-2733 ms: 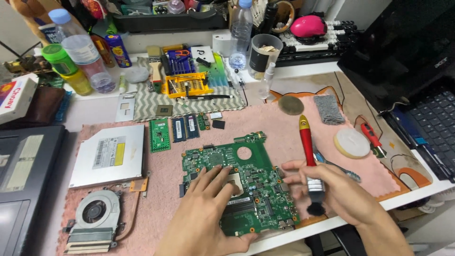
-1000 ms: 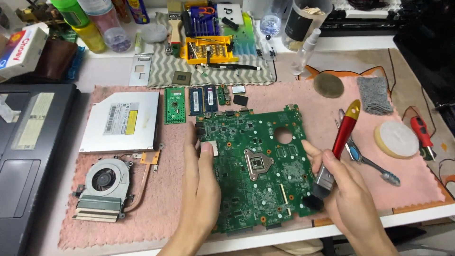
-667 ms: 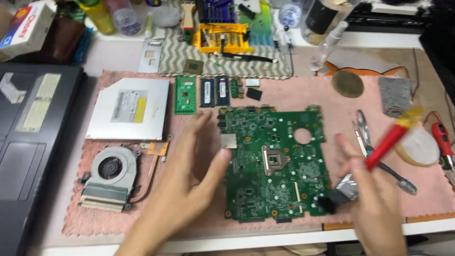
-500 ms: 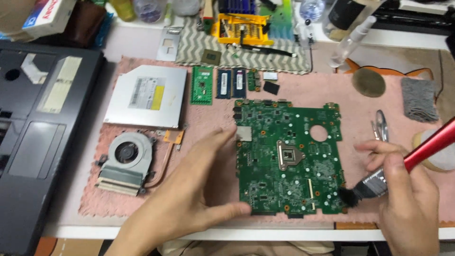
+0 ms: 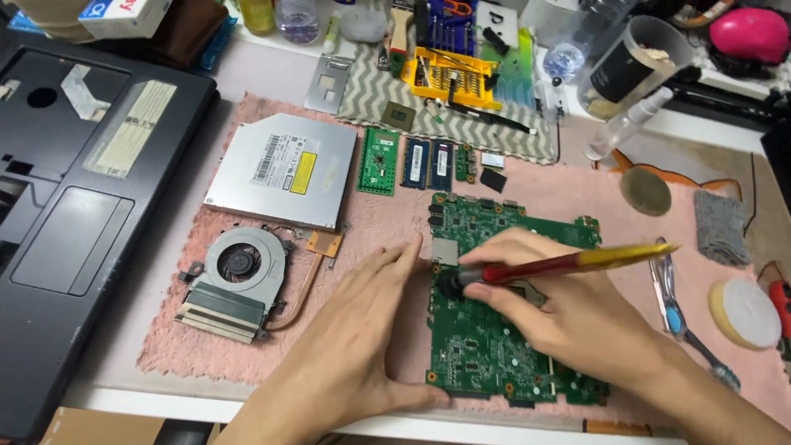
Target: The person cleans a green laptop motherboard using a red and gold brush. They systematically brush dust off the surface, focusing on the CPU socket area and other components. The person holds the board with one hand while brushing with the other, occasionally tilting the board to reach different sections.
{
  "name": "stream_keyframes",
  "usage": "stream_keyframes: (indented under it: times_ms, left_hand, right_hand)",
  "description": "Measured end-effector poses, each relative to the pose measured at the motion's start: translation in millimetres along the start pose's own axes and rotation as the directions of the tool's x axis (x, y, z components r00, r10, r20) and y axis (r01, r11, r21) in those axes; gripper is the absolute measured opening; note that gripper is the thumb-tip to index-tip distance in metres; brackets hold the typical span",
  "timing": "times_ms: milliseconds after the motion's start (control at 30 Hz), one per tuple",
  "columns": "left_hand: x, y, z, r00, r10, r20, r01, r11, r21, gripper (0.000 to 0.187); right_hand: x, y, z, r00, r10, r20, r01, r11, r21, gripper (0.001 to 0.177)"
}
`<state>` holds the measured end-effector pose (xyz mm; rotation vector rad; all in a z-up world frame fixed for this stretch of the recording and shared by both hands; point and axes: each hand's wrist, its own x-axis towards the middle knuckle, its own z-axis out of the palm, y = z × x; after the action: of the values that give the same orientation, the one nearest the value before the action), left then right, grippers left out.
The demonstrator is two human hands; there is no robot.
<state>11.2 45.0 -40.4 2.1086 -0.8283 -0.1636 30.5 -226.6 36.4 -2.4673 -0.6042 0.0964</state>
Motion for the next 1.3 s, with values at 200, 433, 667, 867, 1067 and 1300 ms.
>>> stream_keyframes:
  times_ms: [200, 433, 667, 867, 1067, 1300]
  left_hand:
    - [0, -3, -1, 1.0, 0.028, -0.01, -0.028, 1.0, -0.015, 0.165]
    - [0, -5, -2, 0.999, 0.0, 0.034, 0.002, 0.999, -0.044, 0.162]
    - [1, -3, -4, 0.994, 0.099, -0.053, -0.101, 0.994, -0.031, 0.16]
    - [1, -4, 0, 0.993, 0.093, -0.07, -0.094, 0.995, -0.015, 0.164]
    - [0, -1, -4, 0.996, 0.059, -0.063, -0.066, 0.991, -0.115, 0.156]
    - [2, 0, -8, 0.995, 0.049, -0.09, -0.062, 0.987, -0.148, 0.139]
  right_hand:
    - [14, -15, 8, 0.993, -0.08, 0.088, 0.086, 0.994, -0.065, 0.015]
    - [30, -16, 6, 0.977, -0.209, 0.043, 0.211, 0.977, -0.031, 0.014]
    - [26, -17, 8, 0.974, -0.181, 0.139, 0.182, 0.983, 0.005, 0.016]
    - [28, -21, 8, 0.974, -0.214, 0.075, 0.22, 0.971, -0.096, 0.013]
    - [33, -16, 8, 0.973, -0.215, 0.08, 0.217, 0.976, -0.016, 0.013]
    - [29, -11, 7, 0.986, -0.163, 0.043, 0.167, 0.978, -0.123, 0.015]
